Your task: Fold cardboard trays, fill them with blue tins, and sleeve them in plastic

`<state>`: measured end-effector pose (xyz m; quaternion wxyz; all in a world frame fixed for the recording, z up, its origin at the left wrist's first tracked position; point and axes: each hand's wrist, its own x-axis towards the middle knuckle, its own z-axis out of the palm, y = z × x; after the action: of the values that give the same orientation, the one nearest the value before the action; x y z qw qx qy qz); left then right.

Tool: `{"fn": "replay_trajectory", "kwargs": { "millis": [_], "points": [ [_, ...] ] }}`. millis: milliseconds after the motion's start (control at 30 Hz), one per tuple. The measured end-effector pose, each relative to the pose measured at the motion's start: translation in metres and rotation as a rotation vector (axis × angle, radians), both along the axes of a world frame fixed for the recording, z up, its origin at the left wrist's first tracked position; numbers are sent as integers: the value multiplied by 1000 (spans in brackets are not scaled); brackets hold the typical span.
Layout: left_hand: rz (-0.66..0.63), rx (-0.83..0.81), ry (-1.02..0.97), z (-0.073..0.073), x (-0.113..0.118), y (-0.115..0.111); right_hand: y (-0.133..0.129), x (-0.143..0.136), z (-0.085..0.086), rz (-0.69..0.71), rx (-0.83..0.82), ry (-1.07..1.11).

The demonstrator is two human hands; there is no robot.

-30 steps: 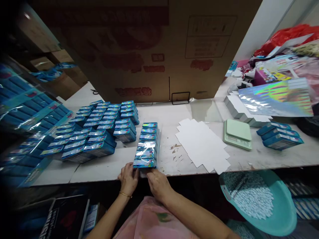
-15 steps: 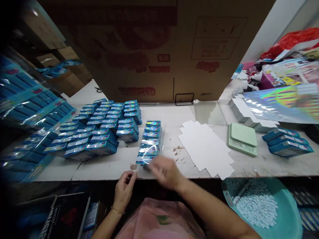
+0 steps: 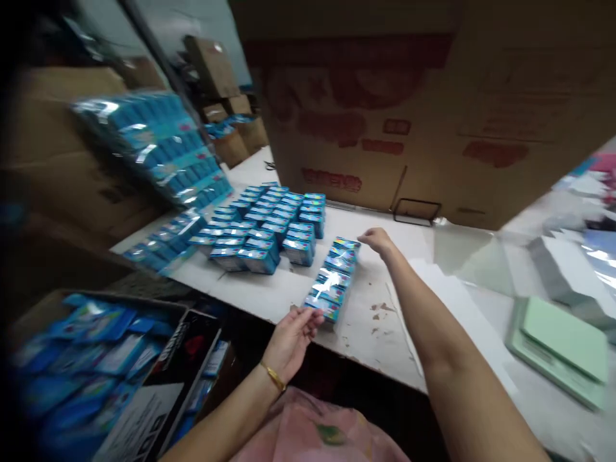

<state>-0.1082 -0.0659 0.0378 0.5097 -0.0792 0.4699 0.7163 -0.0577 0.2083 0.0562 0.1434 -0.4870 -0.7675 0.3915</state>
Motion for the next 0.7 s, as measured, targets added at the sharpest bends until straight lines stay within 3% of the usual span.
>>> {"fn": "replay_trajectory", "kwargs": {
  "millis": [100,200,333,433,533,600,700],
  "points": [
    [50,3,8,9,-14,-8,-10,13,10,23,-52,88],
    [107,34,59,26,-48,-30,-25,13,26,121,-117,246],
    [103,134,215,68,-106,-77,-66,-20,74,249,-134,367],
    [159,107,391,102,-156,-112,-99,-78,115,355,-102,434],
    [290,44,545,126,-209,-141,-125,-158,139,420,-54,474],
    [376,9,598,132,-245,-155,-136,-217,142,437,14,477],
    [477,-38,623,132,-299,-165,-147,-308,129,405,124,396]
  ]
}}
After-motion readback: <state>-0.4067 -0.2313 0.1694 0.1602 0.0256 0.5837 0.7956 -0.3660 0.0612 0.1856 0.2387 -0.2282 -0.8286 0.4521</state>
